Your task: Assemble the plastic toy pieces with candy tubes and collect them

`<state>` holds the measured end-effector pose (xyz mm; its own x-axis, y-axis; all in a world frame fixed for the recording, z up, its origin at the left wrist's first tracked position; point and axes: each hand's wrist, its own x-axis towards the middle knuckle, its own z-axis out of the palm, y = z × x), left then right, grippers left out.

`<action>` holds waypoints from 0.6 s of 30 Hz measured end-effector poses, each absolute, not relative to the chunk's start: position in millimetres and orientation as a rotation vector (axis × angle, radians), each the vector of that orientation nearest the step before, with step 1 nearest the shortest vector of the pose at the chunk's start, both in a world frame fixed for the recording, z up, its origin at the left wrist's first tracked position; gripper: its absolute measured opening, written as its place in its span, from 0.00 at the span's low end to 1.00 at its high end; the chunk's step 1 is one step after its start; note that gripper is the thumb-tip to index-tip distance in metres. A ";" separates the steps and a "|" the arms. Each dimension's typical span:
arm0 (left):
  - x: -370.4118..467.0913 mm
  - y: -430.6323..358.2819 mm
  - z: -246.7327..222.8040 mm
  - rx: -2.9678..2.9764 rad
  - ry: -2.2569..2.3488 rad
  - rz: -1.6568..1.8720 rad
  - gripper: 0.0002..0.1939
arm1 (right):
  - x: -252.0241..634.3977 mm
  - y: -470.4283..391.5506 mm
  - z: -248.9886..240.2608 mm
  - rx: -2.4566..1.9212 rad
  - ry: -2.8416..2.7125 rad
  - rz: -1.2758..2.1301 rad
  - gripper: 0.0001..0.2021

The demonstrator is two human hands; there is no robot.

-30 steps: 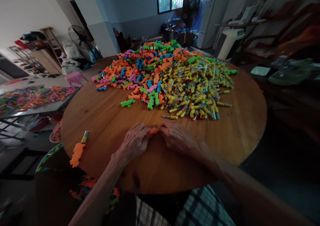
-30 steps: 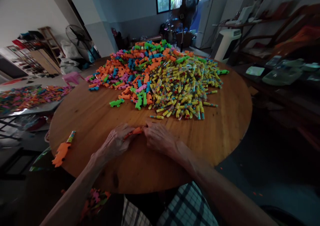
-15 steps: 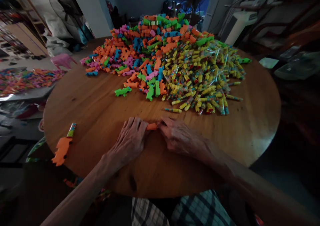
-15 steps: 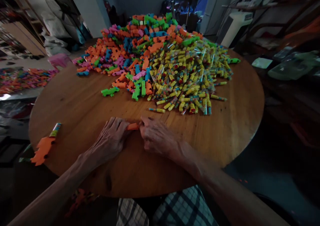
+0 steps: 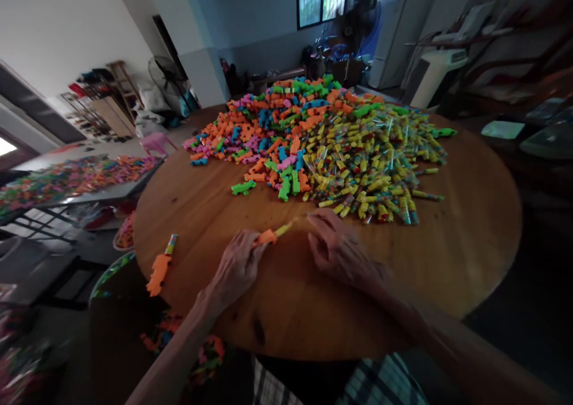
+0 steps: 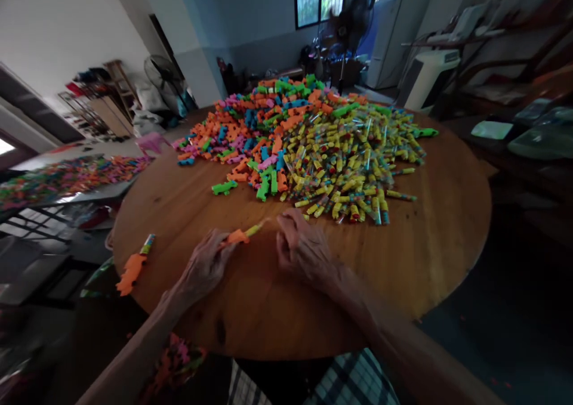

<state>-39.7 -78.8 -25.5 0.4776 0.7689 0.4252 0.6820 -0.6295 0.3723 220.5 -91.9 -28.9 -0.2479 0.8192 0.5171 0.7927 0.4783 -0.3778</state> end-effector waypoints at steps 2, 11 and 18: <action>-67.6 -86.6 -20.9 2.510 1.432 0.951 0.06 | 228.8 -85.4 -30.8 -1.545 -2.044 -0.056 0.15; -168.2 -106.9 -19.0 2.457 2.340 0.729 0.10 | 223.2 -83.9 -20.2 -1.843 -2.139 -0.090 0.13; -123.3 -74.2 -9.6 2.562 2.459 0.746 0.13 | 164.3 -75.8 -22.3 -1.269 -2.416 0.073 0.10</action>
